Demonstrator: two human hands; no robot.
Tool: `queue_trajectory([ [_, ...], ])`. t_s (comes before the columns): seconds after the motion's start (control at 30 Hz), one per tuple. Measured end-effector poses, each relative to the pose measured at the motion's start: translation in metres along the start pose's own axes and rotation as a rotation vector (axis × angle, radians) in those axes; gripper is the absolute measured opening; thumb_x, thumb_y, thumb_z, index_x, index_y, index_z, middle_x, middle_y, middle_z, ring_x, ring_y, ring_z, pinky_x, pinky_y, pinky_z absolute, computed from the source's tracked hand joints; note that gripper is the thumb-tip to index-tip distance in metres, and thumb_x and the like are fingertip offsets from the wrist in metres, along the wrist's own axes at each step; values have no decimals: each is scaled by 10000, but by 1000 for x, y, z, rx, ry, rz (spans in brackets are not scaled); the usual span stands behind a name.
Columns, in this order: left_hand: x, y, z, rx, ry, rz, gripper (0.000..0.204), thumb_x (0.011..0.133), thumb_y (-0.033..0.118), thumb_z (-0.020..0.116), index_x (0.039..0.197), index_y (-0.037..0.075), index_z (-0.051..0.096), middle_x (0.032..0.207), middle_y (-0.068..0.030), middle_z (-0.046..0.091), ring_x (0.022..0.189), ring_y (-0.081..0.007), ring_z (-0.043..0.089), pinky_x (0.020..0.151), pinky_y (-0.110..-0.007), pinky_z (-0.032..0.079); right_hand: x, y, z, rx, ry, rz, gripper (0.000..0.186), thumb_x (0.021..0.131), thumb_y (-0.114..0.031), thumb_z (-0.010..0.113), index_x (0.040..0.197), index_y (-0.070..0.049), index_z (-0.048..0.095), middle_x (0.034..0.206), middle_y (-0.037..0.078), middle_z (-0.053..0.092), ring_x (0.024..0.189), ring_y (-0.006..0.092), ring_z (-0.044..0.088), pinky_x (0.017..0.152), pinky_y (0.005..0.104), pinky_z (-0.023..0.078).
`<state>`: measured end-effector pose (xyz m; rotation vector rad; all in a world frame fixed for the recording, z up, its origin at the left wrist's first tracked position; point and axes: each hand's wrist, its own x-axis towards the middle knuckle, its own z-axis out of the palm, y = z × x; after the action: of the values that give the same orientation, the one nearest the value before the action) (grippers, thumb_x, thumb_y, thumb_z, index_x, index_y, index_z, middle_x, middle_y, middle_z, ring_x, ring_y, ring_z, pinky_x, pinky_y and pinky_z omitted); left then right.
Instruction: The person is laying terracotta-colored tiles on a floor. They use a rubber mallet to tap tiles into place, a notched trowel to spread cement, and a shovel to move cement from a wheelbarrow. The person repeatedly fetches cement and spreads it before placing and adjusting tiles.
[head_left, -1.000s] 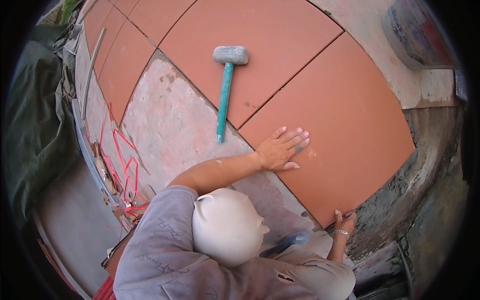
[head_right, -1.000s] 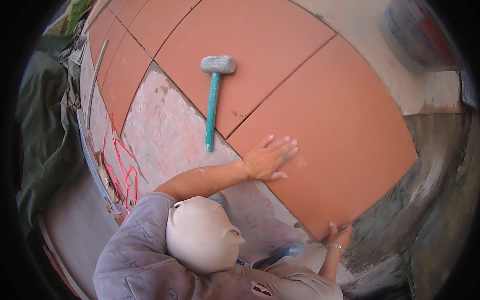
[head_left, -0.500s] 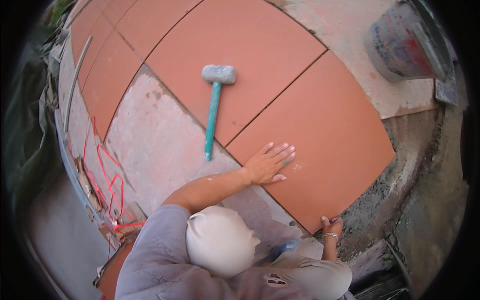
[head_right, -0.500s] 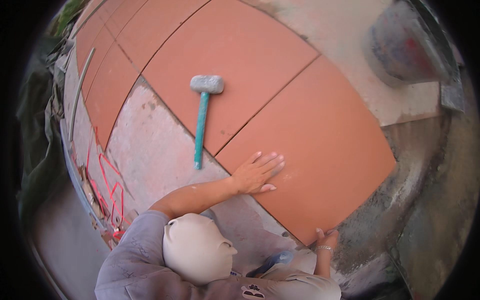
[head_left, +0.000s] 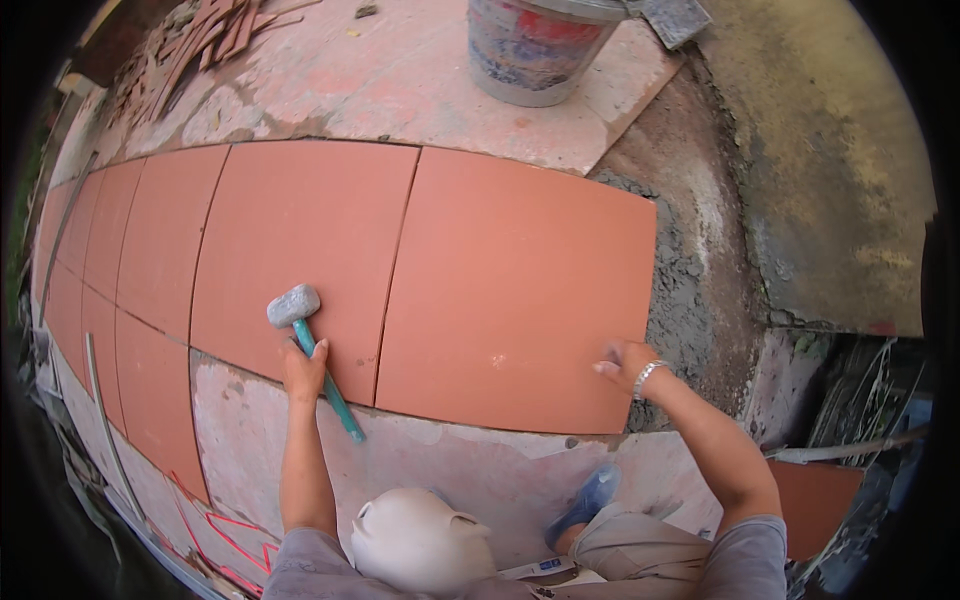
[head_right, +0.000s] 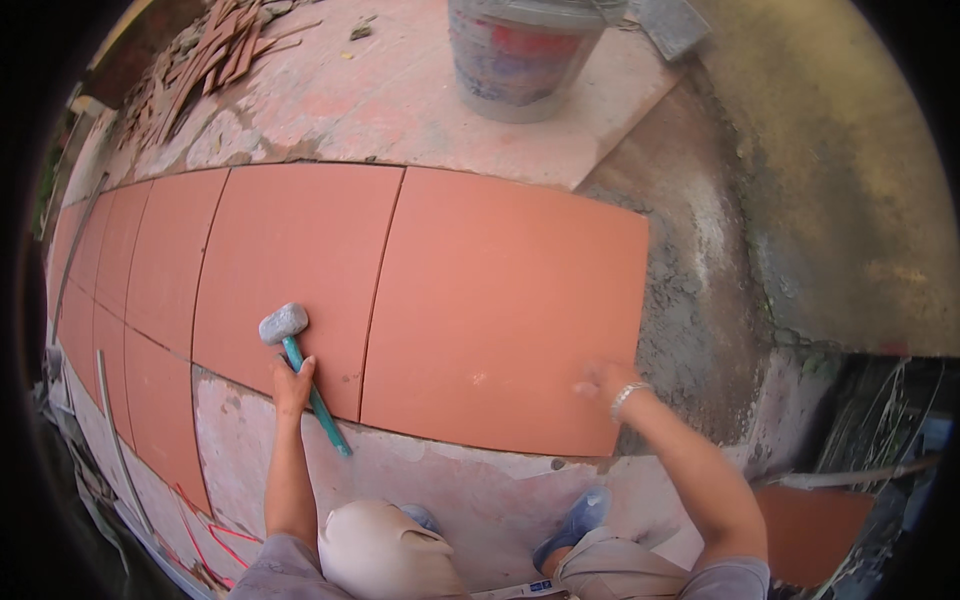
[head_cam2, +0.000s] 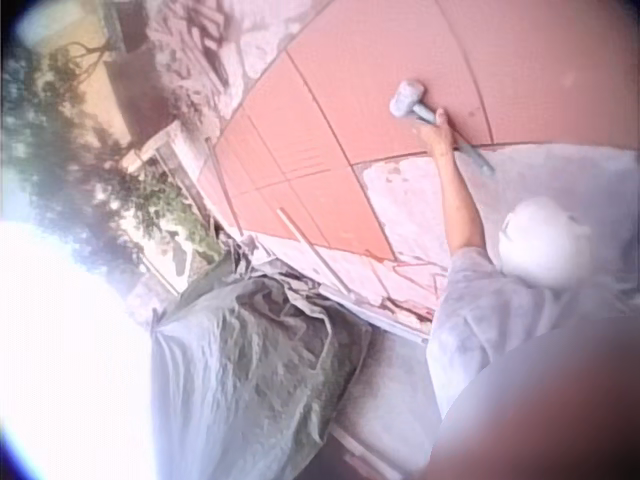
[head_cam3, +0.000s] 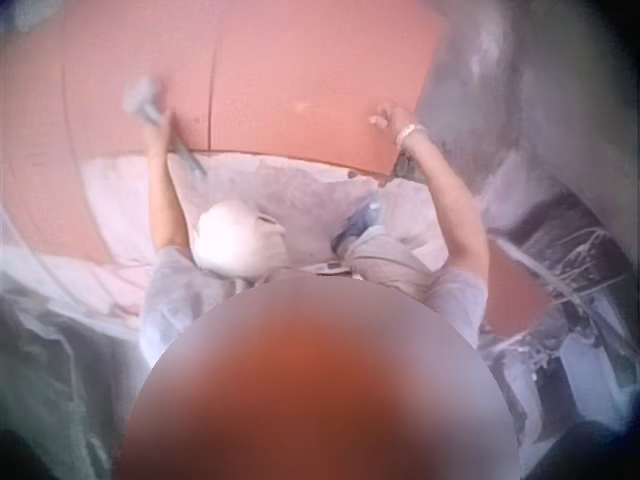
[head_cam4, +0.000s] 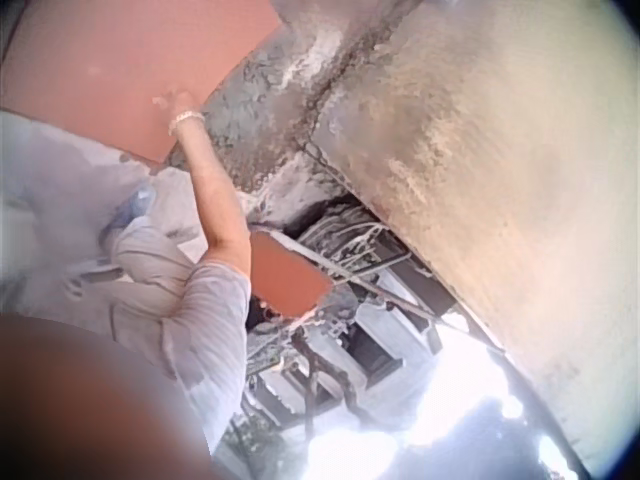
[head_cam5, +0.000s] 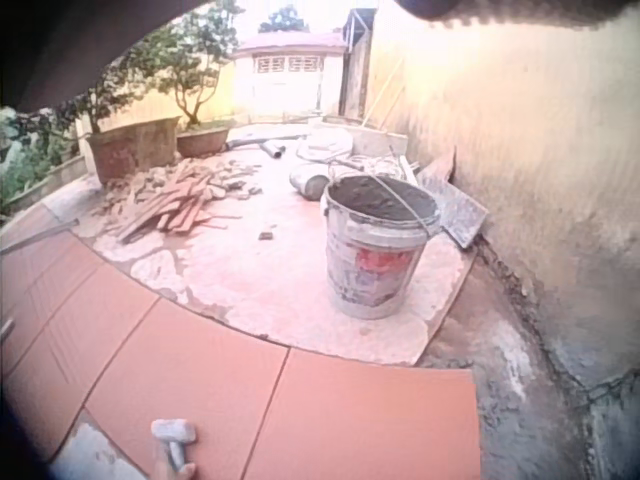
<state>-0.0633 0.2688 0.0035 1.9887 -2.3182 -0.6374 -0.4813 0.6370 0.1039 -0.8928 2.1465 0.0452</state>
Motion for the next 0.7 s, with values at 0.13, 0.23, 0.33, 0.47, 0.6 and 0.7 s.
queue_trajectory([
  [0.13,-1,43,-17,-706,-322,-58,423,856,311,744,1079,19,535,914,-33,555,779,-157,551,653,-327,462,-1,-88,54,361,-98,-128,521,862,-490,688,1110,-38,613,1013,183,680,981,322,651,839,414,513],
  [0.23,-52,116,-8,-1136,-621,-10,389,875,326,738,1088,75,530,871,21,518,750,-78,507,612,-258,421,-22,-147,86,667,82,-328,556,861,-475,691,1182,-36,575,1018,193,673,973,326,655,833,433,515],
  [0.33,-96,204,22,-1310,-953,83,356,889,217,731,1145,113,506,1016,11,523,953,-125,532,811,-338,478,-33,-164,93,811,323,-314,525,895,-422,663,1214,-22,546,1012,219,662,931,340,661,796,451,518],
  [0.47,-76,303,51,-613,-932,803,917,747,356,847,1453,75,333,1395,-167,410,1339,-314,410,1062,-457,413,-38,-114,58,794,596,143,432,949,-386,591,1146,-3,553,852,195,643,796,327,658,705,427,507],
  [0.6,-51,365,58,401,-605,734,1244,644,465,884,1580,230,100,1631,-188,-31,1493,-434,42,1117,-646,281,-24,-66,13,772,793,88,427,980,-415,529,1113,-9,548,841,237,644,809,433,644,705,500,494],
  [0.7,-59,384,64,543,-748,654,1314,616,500,885,1576,337,3,1627,-125,-183,1477,-452,-123,1102,-717,214,6,-56,11,871,827,37,442,990,-431,504,1079,-1,554,829,251,634,804,436,640,696,498,486],
])
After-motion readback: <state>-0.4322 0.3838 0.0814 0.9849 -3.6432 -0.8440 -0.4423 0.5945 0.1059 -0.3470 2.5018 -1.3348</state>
